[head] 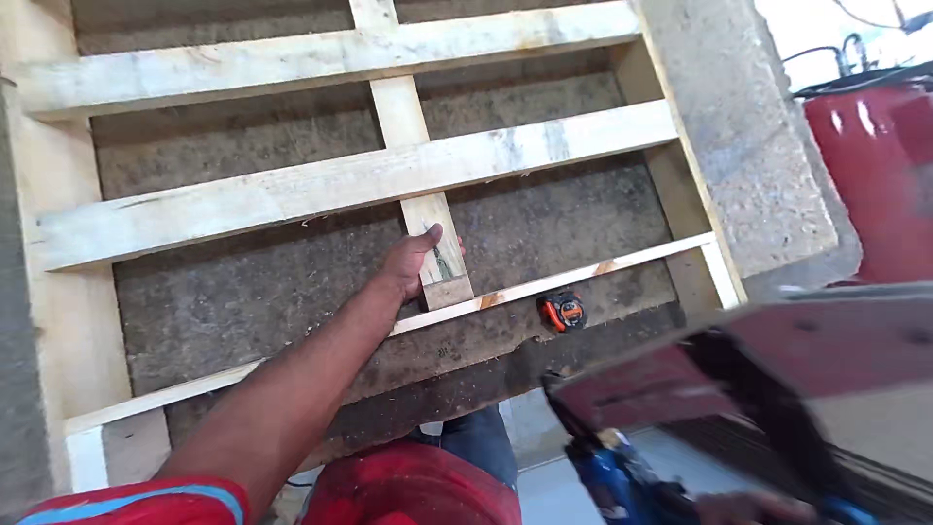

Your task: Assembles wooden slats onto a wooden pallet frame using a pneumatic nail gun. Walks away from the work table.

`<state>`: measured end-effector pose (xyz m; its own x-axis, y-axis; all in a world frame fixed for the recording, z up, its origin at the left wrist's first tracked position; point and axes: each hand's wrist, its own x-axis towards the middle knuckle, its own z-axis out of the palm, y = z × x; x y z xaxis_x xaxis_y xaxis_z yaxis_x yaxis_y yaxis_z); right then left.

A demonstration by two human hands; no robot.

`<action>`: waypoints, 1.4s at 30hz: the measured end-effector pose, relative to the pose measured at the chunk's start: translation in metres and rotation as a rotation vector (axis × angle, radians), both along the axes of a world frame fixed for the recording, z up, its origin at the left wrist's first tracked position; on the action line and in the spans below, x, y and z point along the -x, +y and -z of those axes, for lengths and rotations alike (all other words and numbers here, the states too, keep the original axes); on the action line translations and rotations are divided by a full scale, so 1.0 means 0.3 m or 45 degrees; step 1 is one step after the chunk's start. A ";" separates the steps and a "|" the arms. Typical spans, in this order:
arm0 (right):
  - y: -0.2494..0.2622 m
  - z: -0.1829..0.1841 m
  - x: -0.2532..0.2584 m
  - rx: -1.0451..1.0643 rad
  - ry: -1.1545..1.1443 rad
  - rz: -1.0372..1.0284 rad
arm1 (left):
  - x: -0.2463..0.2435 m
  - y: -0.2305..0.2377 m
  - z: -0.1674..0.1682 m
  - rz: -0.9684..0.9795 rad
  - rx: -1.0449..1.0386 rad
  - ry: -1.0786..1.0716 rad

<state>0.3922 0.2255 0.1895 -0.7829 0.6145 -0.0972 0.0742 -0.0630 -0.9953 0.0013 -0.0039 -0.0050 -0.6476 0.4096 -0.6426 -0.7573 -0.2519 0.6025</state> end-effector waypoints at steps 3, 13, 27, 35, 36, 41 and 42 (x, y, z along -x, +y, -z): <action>-0.204 0.138 0.066 0.009 0.041 0.140 | -0.002 0.000 0.003 0.006 -0.007 0.021; -0.357 0.471 0.191 -0.355 0.222 0.388 | -0.006 -0.003 0.012 0.025 -0.008 0.048; -0.307 0.548 0.134 -0.143 0.265 -0.282 | -0.006 0.000 0.006 0.037 -0.020 0.060; -0.344 0.548 0.169 -0.114 0.313 -0.140 | -0.008 0.002 0.008 0.022 -0.037 0.057; -0.346 0.544 0.173 -0.112 0.318 -0.141 | -0.007 0.002 0.009 0.024 -0.031 0.060; -0.360 0.552 0.141 -0.062 0.425 -0.239 | -0.002 0.002 0.015 0.015 -0.030 0.060; -0.367 0.555 0.131 -0.057 0.466 -0.258 | -0.002 0.002 0.013 0.008 -0.029 0.057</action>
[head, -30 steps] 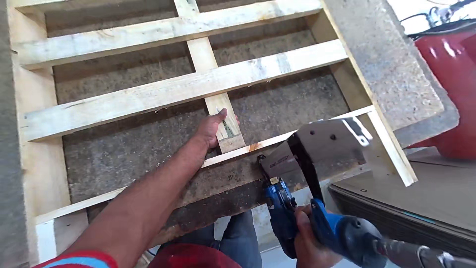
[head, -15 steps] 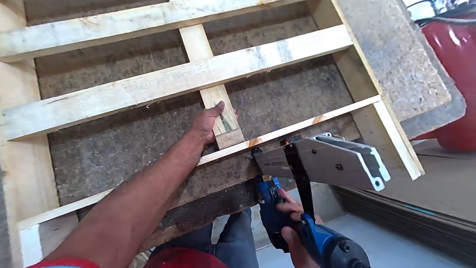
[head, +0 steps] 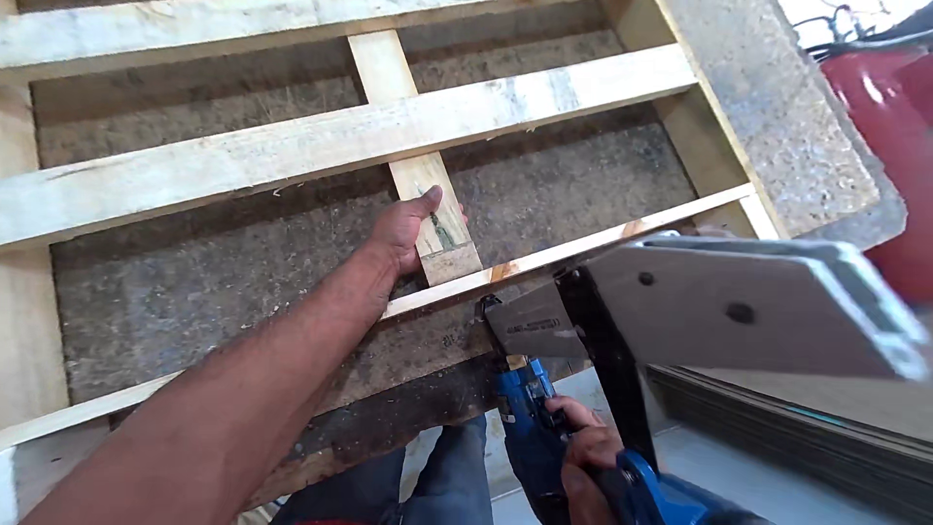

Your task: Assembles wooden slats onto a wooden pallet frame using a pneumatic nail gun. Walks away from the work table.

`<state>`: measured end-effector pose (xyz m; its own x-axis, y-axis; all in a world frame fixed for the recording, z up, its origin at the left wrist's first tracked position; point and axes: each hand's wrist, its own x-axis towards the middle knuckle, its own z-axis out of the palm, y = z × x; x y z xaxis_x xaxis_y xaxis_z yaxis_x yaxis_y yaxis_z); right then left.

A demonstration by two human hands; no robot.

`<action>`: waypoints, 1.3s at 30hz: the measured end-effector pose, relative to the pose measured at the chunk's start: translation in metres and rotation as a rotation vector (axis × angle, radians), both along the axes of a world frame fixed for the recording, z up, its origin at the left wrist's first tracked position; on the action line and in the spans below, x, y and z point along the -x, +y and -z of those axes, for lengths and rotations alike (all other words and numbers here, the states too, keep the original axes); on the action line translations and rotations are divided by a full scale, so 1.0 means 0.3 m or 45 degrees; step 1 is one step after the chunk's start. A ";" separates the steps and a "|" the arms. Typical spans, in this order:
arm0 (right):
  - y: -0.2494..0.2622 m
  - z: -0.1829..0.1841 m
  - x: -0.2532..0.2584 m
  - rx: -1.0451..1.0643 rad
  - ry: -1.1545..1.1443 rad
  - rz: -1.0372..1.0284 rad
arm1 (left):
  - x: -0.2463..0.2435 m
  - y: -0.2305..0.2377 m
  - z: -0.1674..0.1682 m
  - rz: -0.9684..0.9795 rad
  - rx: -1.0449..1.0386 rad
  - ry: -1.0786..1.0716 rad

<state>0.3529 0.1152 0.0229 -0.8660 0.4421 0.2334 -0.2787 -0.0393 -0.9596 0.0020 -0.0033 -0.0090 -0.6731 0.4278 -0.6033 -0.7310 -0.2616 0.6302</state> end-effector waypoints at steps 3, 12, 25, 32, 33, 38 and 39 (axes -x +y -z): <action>-0.033 -0.021 -0.009 -0.018 0.076 0.018 | -0.002 -0.005 0.001 -0.003 -0.016 -0.014; -0.072 -0.028 0.024 -0.090 0.117 0.008 | 0.002 -0.003 0.004 0.000 0.006 -0.018; -0.096 -0.018 0.048 -0.227 0.128 0.004 | 0.004 -0.003 0.005 0.012 0.021 -0.001; -0.109 -0.038 0.056 -0.235 0.100 0.004 | 0.003 -0.007 0.005 0.008 0.009 -0.009; -0.110 -0.044 0.057 -0.230 0.085 0.001 | 0.002 -0.007 0.006 0.011 0.013 -0.008; -0.111 -0.055 0.061 -0.233 0.095 0.010 | 0.002 -0.007 0.007 0.022 0.004 0.003; -0.112 -0.050 0.060 -0.230 0.105 0.016 | 0.000 -0.006 0.005 0.024 0.008 -0.002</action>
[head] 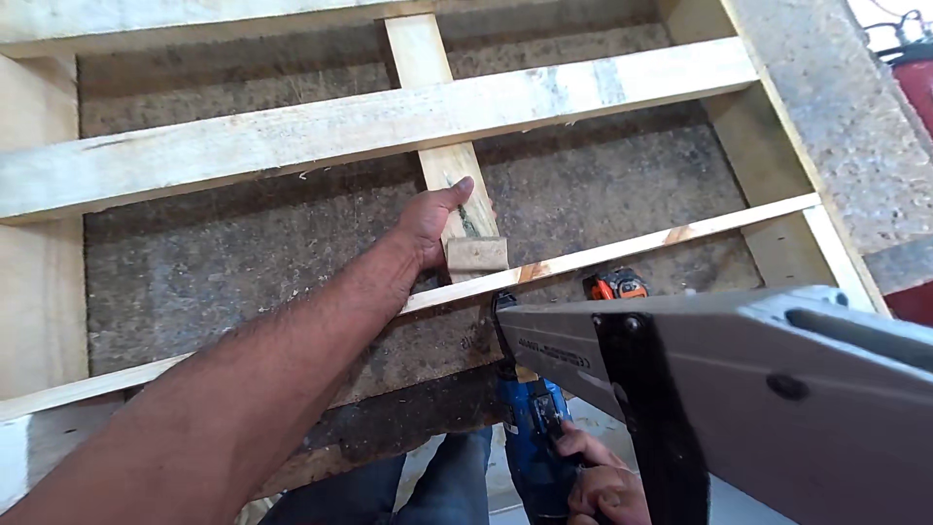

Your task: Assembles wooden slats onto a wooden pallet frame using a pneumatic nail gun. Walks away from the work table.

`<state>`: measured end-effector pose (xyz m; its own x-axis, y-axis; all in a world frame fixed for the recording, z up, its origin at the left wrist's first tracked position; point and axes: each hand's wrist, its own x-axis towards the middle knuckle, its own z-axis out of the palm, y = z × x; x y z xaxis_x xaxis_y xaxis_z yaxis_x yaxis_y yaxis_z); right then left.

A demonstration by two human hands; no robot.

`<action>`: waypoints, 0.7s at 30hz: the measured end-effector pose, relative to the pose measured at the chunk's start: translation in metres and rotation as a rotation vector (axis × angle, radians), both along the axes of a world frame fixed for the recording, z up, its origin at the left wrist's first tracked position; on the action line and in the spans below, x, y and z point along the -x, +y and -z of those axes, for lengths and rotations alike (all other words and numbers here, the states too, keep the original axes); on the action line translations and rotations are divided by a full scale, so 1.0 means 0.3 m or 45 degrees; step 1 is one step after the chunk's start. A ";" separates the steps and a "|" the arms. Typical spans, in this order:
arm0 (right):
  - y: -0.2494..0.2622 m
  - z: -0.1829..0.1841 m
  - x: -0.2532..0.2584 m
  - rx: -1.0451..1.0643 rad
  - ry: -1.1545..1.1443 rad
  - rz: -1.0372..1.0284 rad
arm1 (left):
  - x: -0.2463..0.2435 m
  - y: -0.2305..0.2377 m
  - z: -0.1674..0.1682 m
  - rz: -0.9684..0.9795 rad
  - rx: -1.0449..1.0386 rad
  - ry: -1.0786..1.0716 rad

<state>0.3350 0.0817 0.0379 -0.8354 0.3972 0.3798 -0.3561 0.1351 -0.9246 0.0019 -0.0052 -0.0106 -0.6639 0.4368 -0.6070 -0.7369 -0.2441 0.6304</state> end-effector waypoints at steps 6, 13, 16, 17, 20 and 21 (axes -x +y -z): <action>0.021 0.079 -0.098 0.069 -0.108 0.012 | 0.000 0.003 0.001 -0.009 -0.008 -0.006; 0.008 0.069 -0.117 0.139 -0.205 0.026 | 0.004 0.007 -0.010 -0.016 0.008 -0.051; -0.030 0.021 -0.079 0.132 -0.209 0.094 | 0.003 0.003 -0.006 -0.003 -0.008 -0.060; -0.045 -0.005 -0.053 0.130 -0.166 0.115 | 0.002 0.003 -0.008 0.004 -0.014 -0.060; -0.051 -0.028 -0.017 0.109 -0.067 0.123 | 0.004 -0.003 -0.001 0.018 -0.031 -0.043; -0.052 -0.029 -0.008 0.109 -0.048 0.105 | 0.004 -0.005 0.003 0.026 -0.039 -0.038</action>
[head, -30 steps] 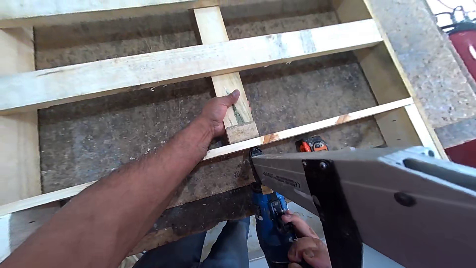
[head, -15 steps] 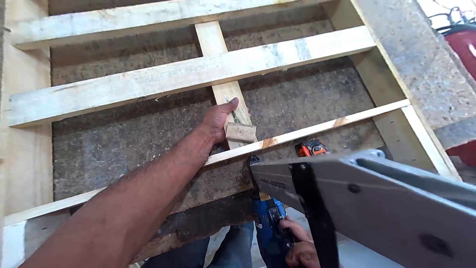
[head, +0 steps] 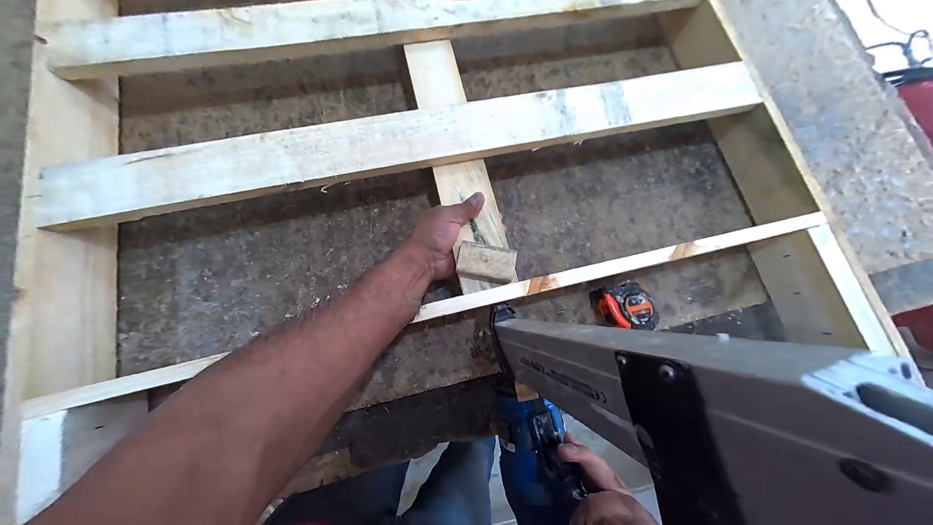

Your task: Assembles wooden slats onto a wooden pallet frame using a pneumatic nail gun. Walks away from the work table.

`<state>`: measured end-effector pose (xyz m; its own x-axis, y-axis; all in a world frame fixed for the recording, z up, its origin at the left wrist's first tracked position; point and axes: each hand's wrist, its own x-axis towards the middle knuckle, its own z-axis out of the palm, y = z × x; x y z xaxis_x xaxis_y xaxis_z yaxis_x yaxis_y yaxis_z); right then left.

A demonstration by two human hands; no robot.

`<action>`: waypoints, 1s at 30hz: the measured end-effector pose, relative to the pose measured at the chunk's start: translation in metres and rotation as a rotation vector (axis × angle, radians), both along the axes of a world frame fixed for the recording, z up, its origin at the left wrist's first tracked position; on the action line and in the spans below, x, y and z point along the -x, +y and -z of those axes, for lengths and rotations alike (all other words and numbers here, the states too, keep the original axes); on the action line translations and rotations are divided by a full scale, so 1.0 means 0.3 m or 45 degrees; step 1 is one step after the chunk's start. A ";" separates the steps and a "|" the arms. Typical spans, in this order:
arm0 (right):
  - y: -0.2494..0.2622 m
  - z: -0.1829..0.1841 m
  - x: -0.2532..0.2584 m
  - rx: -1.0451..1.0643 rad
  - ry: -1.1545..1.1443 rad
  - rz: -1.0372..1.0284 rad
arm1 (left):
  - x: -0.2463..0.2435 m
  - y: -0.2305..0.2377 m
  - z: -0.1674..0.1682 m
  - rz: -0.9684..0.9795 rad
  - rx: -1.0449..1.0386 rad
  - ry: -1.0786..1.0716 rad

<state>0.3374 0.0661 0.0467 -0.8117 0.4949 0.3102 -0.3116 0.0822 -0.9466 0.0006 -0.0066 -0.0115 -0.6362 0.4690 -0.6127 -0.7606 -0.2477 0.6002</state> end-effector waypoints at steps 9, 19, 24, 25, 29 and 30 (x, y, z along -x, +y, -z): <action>-0.009 0.030 0.007 -0.050 0.018 -0.109 | -0.001 -0.007 0.008 0.015 -0.009 0.015; -0.034 0.028 -0.010 0.048 -0.031 -0.034 | 0.001 -0.006 0.011 0.041 0.003 0.059; -0.022 0.062 -0.034 0.032 -0.031 -0.115 | 0.005 -0.004 0.013 0.021 0.001 0.043; -0.024 0.061 -0.034 0.027 -0.022 -0.130 | 0.006 -0.005 0.015 0.019 0.002 0.037; -0.071 0.007 0.031 -0.025 0.022 -0.089 | 0.004 -0.001 0.008 0.026 0.007 0.037; -0.076 0.004 0.036 -0.026 0.016 -0.085 | 0.006 -0.001 0.007 0.021 0.009 0.040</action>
